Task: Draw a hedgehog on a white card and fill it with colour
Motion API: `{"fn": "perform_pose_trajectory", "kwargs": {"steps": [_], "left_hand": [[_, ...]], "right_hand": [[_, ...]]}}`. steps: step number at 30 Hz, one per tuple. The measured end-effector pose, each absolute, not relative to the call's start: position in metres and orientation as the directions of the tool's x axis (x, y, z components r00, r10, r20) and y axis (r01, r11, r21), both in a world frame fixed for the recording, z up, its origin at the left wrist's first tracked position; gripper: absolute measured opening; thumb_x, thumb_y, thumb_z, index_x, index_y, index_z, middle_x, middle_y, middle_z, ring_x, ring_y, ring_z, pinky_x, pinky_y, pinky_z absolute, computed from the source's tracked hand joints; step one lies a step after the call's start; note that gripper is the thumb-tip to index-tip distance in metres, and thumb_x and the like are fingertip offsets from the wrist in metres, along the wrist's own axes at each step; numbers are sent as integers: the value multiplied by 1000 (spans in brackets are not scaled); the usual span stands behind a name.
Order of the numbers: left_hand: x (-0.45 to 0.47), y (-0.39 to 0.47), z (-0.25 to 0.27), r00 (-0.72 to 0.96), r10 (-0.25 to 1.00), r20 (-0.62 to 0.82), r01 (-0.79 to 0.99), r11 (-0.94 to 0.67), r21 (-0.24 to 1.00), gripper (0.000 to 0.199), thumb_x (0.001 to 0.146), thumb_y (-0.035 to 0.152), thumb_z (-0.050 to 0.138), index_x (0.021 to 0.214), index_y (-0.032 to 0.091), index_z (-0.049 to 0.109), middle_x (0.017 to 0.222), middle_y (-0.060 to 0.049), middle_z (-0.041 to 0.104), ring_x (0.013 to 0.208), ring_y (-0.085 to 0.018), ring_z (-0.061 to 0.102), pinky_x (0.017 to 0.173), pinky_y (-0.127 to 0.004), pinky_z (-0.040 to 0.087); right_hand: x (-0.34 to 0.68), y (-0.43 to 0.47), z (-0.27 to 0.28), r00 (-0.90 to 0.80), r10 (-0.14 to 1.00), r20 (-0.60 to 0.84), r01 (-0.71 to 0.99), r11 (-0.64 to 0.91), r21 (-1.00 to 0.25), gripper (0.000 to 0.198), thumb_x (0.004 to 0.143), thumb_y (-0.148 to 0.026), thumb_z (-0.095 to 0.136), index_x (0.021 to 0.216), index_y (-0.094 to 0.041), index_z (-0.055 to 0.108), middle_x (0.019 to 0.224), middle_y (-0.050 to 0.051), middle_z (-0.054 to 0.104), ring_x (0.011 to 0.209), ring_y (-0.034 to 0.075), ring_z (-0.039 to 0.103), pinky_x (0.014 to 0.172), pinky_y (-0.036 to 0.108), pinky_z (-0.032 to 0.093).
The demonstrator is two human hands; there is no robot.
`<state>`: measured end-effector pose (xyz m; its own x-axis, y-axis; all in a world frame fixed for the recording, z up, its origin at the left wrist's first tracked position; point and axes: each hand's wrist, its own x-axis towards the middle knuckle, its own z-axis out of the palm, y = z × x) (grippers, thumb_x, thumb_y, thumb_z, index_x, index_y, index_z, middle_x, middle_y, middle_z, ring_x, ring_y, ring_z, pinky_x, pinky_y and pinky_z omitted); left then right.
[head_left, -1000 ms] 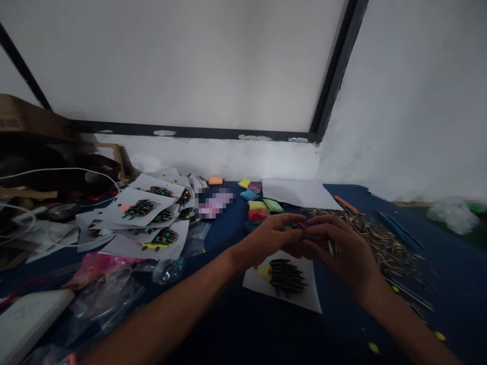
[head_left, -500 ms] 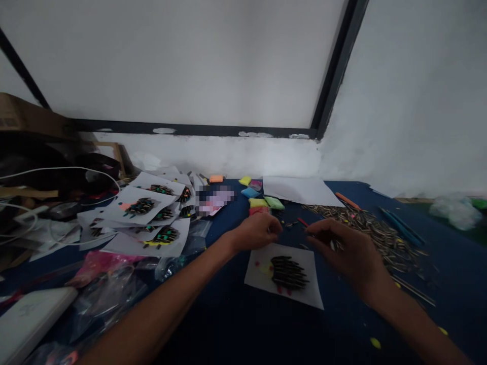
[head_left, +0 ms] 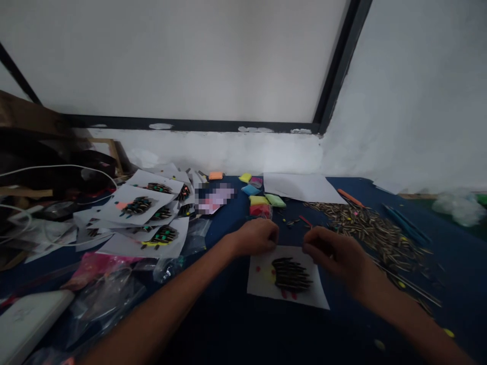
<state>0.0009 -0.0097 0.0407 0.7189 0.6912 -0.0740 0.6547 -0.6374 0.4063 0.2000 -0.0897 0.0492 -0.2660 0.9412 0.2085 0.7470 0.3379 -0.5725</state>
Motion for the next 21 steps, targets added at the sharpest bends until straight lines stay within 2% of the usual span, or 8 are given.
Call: {"fn": "perform_pose_trajectory", "kwargs": {"steps": [4, 7, 10, 15, 18, 21], "left_hand": [[2, -11, 39, 685, 729, -16, 666, -617, 420, 12, 76, 14, 51, 81, 17, 62, 85, -3, 66, 78, -15, 59, 65, -23, 41], [6, -13, 34, 654, 754, 62, 679, -621, 392, 13, 80, 13, 48, 81, 17, 60, 84, -3, 65, 80, -16, 59, 67, -25, 41], [9, -14, 26, 657, 741, 140, 671, -659, 341, 13, 84, 13, 46, 82, 17, 57, 85, -4, 63, 81, -17, 58, 69, -26, 42], [11, -14, 13, 695, 671, 257, 625, -741, 245, 12, 86, 11, 44, 84, 16, 54, 87, -5, 60, 83, -18, 54, 73, -28, 42], [11, -13, 7, 708, 638, 302, 589, -770, 247, 12, 87, 11, 43, 83, 16, 53, 87, -4, 59, 84, -17, 52, 75, -28, 41], [10, -12, 5, 702, 638, 316, 569, -770, 288, 12, 88, 11, 43, 82, 17, 52, 87, -4, 59, 84, -16, 51, 76, -28, 41]], "right_hand": [[200, -91, 49, -261, 943, 208, 736, 333, -589, 18, 87, -31, 49, 89, -20, 63, 67, 0, 63, 54, 13, 55, 48, 23, 41], [201, -90, 51, -258, 940, 224, 751, 341, -565, 21, 87, -34, 51, 87, -20, 67, 76, 5, 68, 63, 17, 62, 53, 26, 46], [202, -90, 52, -274, 934, 229, 791, 355, -499, 24, 88, -34, 49, 84, -21, 68, 76, 4, 70, 65, 18, 65, 56, 26, 48], [204, -91, 48, -313, 904, 290, 837, 407, -366, 26, 90, -25, 43, 98, -21, 68, 84, 5, 71, 71, 18, 68, 60, 26, 49], [205, -92, 45, -386, 873, 299, 842, 465, -272, 30, 91, -21, 39, 100, -19, 67, 79, 6, 67, 66, 18, 65, 56, 27, 47], [205, -93, 41, -436, 850, 295, 830, 507, -232, 32, 92, -19, 37, 104, -20, 66, 81, 6, 64, 64, 16, 63, 53, 26, 45]]}}
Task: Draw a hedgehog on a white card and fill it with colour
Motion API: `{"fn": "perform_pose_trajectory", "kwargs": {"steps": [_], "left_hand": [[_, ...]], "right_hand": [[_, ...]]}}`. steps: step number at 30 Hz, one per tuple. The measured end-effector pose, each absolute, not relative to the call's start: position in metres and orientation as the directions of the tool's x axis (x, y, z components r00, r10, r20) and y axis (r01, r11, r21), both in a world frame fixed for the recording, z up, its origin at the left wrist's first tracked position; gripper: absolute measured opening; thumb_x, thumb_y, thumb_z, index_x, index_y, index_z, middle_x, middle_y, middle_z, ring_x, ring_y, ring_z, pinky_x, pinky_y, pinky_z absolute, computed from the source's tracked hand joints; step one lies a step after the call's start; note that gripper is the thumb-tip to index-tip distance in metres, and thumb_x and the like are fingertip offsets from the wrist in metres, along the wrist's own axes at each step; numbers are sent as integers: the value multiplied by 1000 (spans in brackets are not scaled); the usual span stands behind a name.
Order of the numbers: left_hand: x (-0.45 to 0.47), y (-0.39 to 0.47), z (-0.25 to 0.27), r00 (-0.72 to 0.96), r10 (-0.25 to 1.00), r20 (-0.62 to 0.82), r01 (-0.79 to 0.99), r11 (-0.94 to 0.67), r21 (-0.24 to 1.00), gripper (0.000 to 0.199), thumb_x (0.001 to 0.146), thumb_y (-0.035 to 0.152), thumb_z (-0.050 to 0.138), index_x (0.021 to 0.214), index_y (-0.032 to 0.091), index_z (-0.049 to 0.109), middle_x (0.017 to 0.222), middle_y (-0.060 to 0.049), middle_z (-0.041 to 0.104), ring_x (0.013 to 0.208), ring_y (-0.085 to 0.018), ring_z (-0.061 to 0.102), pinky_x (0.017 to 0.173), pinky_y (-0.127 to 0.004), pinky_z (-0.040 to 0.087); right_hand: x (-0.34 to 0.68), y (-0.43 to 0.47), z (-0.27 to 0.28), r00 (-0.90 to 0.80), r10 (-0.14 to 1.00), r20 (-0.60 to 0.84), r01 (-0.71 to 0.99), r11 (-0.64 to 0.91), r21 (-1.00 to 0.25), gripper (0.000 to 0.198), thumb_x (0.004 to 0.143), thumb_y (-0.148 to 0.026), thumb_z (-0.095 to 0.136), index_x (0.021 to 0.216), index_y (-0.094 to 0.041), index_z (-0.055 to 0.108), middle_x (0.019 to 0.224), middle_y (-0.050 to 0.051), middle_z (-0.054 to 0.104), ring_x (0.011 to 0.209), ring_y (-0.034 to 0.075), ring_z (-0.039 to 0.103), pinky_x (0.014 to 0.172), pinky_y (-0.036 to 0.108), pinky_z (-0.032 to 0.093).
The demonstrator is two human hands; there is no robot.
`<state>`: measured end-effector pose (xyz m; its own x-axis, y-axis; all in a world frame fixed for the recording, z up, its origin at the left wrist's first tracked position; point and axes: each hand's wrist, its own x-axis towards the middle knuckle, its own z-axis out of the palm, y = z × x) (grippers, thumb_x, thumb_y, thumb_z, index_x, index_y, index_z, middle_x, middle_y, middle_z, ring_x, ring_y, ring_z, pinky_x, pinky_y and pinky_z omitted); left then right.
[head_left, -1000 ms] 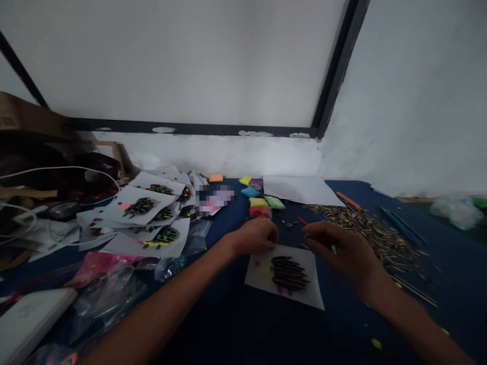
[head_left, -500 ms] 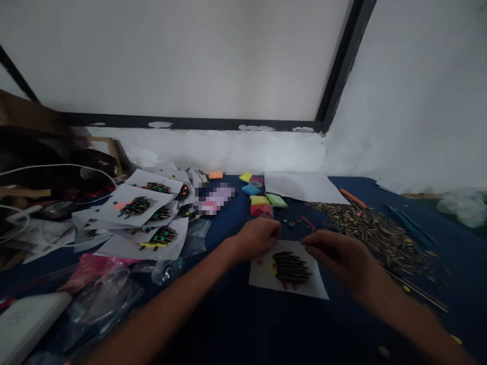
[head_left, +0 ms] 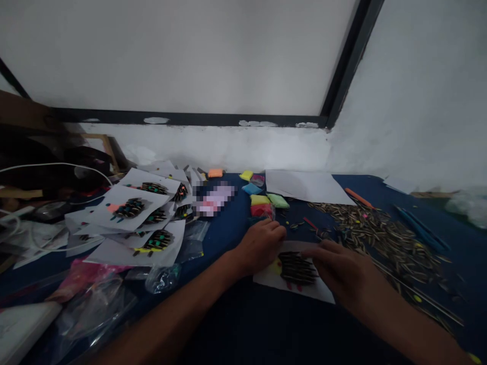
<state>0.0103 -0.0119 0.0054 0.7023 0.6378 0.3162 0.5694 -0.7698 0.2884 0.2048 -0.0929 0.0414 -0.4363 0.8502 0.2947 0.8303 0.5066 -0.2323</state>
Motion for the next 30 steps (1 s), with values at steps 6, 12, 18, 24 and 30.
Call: {"fn": "perform_pose_trajectory", "kwargs": {"steps": [6, 12, 18, 24, 30], "left_hand": [[9, -11, 6, 680, 643, 354, 522, -762, 382, 10, 86, 10, 47, 80, 16, 52, 84, -3, 58, 81, -15, 51, 73, -26, 40], [9, -10, 3, 678, 642, 359, 524, -764, 376, 11, 87, 11, 46, 79, 16, 52, 83, -4, 59, 81, -16, 51, 73, -26, 40], [9, -10, 4, 681, 638, 360, 524, -767, 370, 11, 86, 10, 46, 79, 16, 52, 83, -4, 59, 81, -16, 51, 73, -26, 40], [9, -12, 5, 678, 641, 359, 524, -765, 375, 10, 86, 11, 46, 81, 16, 52, 85, -3, 59, 82, -16, 51, 74, -27, 41], [9, -13, 8, 683, 648, 337, 534, -758, 373, 11, 87, 11, 46, 80, 17, 52, 84, -3, 59, 81, -15, 51, 73, -26, 40]], "right_hand": [[202, -94, 38, -467, 853, 235, 832, 513, -212, 32, 92, -17, 38, 103, -24, 67, 76, 3, 57, 61, 14, 59, 54, 24, 42], [200, -94, 38, -474, 861, 184, 828, 507, -240, 35, 93, -16, 35, 110, -24, 64, 80, 4, 56, 61, 14, 59, 53, 25, 41], [199, -94, 35, -461, 879, 123, 853, 477, -212, 33, 92, -16, 37, 106, -26, 65, 83, 4, 58, 62, 14, 60, 53, 25, 40], [200, -95, 39, -463, 872, 160, 839, 489, -238, 31, 93, -17, 39, 111, -25, 63, 85, 4, 61, 68, 15, 63, 57, 25, 44], [201, -96, 43, -456, 870, 189, 825, 493, -277, 29, 93, -20, 38, 104, -25, 64, 86, 5, 64, 68, 16, 63, 56, 25, 46]]}}
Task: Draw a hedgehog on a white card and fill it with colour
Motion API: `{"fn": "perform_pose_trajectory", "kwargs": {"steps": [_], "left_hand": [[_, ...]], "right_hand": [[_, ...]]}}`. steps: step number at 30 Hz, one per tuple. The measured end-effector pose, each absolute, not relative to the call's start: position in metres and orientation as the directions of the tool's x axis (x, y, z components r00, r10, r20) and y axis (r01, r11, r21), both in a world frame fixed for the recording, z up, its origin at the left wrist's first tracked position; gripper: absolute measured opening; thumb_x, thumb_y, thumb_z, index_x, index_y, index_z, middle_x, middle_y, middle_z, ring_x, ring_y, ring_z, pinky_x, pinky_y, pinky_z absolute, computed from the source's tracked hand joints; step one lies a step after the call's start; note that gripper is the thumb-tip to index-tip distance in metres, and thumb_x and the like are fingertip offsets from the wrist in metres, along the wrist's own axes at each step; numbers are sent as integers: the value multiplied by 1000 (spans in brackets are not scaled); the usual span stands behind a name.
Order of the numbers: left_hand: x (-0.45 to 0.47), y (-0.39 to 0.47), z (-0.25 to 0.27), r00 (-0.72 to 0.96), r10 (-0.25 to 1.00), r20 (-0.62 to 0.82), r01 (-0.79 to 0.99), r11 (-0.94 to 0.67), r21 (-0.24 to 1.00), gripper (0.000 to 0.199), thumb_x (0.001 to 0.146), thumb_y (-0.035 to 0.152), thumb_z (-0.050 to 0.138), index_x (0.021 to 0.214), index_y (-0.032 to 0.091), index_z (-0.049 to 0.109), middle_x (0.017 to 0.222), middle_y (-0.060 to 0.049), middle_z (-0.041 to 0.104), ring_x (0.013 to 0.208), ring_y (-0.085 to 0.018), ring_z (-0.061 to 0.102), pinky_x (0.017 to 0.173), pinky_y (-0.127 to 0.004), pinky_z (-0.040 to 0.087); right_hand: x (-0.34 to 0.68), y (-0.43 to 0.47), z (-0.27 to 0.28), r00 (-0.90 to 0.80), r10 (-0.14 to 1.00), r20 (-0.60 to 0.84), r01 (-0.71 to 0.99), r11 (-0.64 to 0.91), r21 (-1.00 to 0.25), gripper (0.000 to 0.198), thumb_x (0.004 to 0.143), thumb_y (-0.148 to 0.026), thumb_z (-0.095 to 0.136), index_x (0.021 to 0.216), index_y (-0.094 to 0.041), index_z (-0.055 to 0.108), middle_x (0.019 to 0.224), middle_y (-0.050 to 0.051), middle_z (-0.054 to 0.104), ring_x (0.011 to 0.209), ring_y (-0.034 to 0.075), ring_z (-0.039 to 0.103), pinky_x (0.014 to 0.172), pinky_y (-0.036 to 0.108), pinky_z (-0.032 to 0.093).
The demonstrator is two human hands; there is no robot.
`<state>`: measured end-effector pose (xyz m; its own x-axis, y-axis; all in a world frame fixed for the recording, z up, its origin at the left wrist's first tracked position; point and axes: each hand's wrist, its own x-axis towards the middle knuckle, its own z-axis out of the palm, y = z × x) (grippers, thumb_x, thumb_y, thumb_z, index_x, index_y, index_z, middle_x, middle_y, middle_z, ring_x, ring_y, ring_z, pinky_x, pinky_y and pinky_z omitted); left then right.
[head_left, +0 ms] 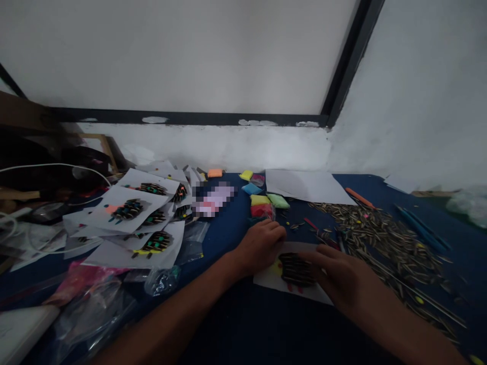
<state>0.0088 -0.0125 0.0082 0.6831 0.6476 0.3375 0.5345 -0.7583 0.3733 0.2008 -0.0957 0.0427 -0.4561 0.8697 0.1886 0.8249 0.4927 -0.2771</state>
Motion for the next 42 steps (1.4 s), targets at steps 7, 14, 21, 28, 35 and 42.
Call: {"fn": "perform_pose_trajectory", "kwargs": {"steps": [7, 14, 21, 28, 35, 42], "left_hand": [[9, -12, 8, 683, 651, 331, 539, -755, 372, 10, 86, 10, 47, 80, 16, 53, 84, -3, 59, 82, -15, 51, 74, -26, 40], [8, -13, 8, 685, 646, 337, 530, -759, 379, 11, 87, 11, 45, 80, 16, 52, 84, -4, 58, 82, -15, 51, 74, -26, 40], [9, -13, 11, 685, 655, 319, 536, -749, 389, 12, 88, 10, 45, 79, 16, 52, 85, -4, 59, 82, -15, 52, 74, -26, 41], [9, -13, 10, 686, 651, 325, 533, -754, 385, 13, 88, 11, 44, 80, 16, 52, 85, -4, 59, 82, -15, 52, 75, -27, 41], [9, -13, 10, 683, 656, 322, 538, -749, 386, 13, 88, 11, 45, 79, 16, 52, 85, -4, 59, 81, -15, 52, 74, -26, 41], [9, -14, 12, 684, 657, 316, 539, -748, 388, 13, 87, 10, 45, 79, 16, 52, 85, -5, 59, 81, -15, 52, 75, -27, 42]], "right_hand": [[201, -95, 40, -474, 860, 191, 826, 509, -241, 29, 93, -20, 39, 101, -24, 66, 94, 7, 68, 72, 17, 66, 58, 25, 48], [204, -94, 49, -432, 867, 249, 859, 479, -180, 31, 91, -21, 41, 102, -25, 70, 86, 6, 73, 70, 18, 70, 55, 25, 49], [209, -96, 46, -449, 855, 260, 863, 490, -120, 35, 86, -17, 42, 105, -25, 71, 83, 5, 76, 66, 20, 71, 55, 27, 51], [210, -97, 45, -465, 851, 243, 862, 498, -93, 37, 83, -14, 42, 102, -24, 73, 82, 5, 76, 67, 19, 72, 56, 26, 52], [210, -99, 46, -467, 850, 244, 857, 503, -109, 37, 83, -14, 42, 99, -24, 73, 84, 5, 77, 66, 19, 72, 55, 24, 52], [210, -99, 48, -466, 845, 262, 853, 508, -119, 35, 84, -15, 43, 100, -24, 73, 83, 5, 76, 64, 19, 71, 54, 25, 51]]}}
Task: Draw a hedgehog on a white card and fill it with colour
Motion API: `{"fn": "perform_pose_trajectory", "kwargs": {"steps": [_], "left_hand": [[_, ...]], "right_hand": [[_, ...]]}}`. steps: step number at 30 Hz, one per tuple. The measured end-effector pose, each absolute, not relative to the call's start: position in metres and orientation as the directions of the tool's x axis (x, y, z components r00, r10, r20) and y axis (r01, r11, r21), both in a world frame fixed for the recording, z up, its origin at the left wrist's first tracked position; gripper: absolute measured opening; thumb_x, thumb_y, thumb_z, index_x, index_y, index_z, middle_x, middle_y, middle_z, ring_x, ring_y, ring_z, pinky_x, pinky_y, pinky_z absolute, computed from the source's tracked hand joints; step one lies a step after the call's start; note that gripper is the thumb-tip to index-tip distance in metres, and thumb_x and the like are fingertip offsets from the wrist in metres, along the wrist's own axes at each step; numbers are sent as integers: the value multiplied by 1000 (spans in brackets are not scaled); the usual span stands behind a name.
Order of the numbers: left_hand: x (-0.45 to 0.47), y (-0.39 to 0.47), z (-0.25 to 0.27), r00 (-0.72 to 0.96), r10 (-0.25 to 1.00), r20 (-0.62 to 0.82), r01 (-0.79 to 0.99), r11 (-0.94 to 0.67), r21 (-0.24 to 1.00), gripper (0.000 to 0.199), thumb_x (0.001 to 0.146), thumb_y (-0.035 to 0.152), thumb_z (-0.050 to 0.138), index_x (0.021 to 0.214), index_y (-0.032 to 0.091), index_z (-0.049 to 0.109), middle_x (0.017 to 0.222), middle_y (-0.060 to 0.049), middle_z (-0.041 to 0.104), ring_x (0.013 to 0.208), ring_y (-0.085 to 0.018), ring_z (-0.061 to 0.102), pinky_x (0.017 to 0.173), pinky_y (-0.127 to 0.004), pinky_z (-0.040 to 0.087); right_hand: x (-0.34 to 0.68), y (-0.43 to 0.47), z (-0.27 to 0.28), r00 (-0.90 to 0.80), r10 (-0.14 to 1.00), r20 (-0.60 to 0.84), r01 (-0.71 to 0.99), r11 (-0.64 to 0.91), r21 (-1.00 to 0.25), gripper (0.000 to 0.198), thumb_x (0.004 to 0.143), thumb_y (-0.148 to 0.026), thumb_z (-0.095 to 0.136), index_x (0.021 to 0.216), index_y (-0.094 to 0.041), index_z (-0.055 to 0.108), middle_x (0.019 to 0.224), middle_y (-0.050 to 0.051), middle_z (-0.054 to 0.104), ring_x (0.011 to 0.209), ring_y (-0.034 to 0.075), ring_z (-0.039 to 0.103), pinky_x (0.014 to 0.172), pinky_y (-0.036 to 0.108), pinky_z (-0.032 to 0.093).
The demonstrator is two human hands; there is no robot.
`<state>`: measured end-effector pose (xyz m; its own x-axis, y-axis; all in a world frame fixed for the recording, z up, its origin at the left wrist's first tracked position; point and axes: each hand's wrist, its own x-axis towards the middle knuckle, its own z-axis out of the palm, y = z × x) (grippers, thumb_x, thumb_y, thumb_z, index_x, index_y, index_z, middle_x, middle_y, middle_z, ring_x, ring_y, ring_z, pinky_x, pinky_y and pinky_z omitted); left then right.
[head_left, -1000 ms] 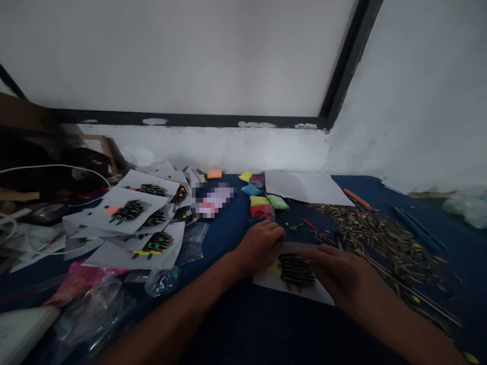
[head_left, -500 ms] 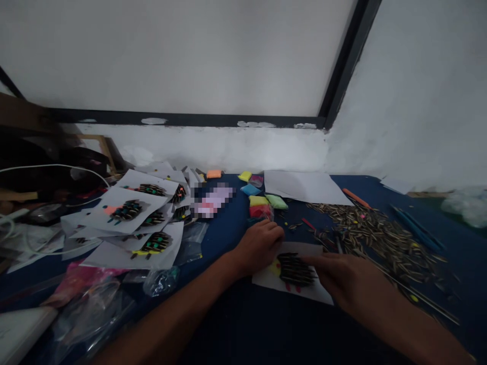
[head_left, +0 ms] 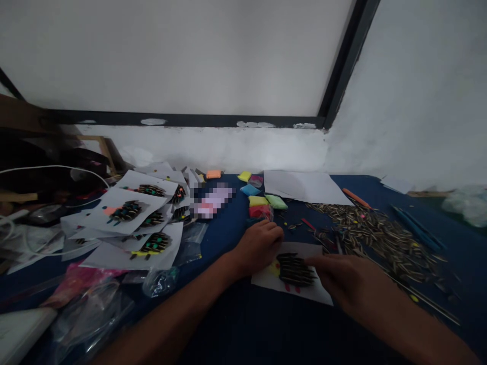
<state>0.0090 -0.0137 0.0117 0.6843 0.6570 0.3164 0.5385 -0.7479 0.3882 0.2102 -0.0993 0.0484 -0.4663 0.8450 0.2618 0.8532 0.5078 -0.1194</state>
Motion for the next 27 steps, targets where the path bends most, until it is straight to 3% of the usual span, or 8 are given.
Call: {"fn": "perform_pose_trajectory", "kwargs": {"steps": [5, 15, 27], "left_hand": [[9, -14, 13, 683, 656, 321, 541, -750, 381, 12, 87, 9, 45, 79, 16, 53, 85, -5, 60, 82, -16, 52, 75, -26, 41], [8, -13, 10, 683, 648, 337, 533, -757, 378, 12, 86, 9, 45, 79, 16, 52, 84, -4, 59, 81, -15, 52, 73, -26, 41], [9, -14, 11, 684, 653, 326, 541, -753, 374, 12, 87, 10, 45, 79, 16, 52, 85, -5, 59, 82, -16, 53, 74, -27, 41]], "right_hand": [[210, -101, 47, -476, 825, 303, 850, 521, -82, 36, 85, -15, 42, 106, -22, 71, 80, 6, 76, 61, 19, 71, 52, 25, 50], [210, -101, 47, -494, 828, 267, 846, 528, -72, 32, 85, -14, 42, 94, -23, 71, 81, 6, 76, 62, 19, 70, 53, 24, 48], [209, -99, 43, -494, 816, 299, 846, 531, -51, 34, 85, -14, 41, 98, -22, 72, 79, 5, 76, 60, 19, 71, 51, 25, 47]]}}
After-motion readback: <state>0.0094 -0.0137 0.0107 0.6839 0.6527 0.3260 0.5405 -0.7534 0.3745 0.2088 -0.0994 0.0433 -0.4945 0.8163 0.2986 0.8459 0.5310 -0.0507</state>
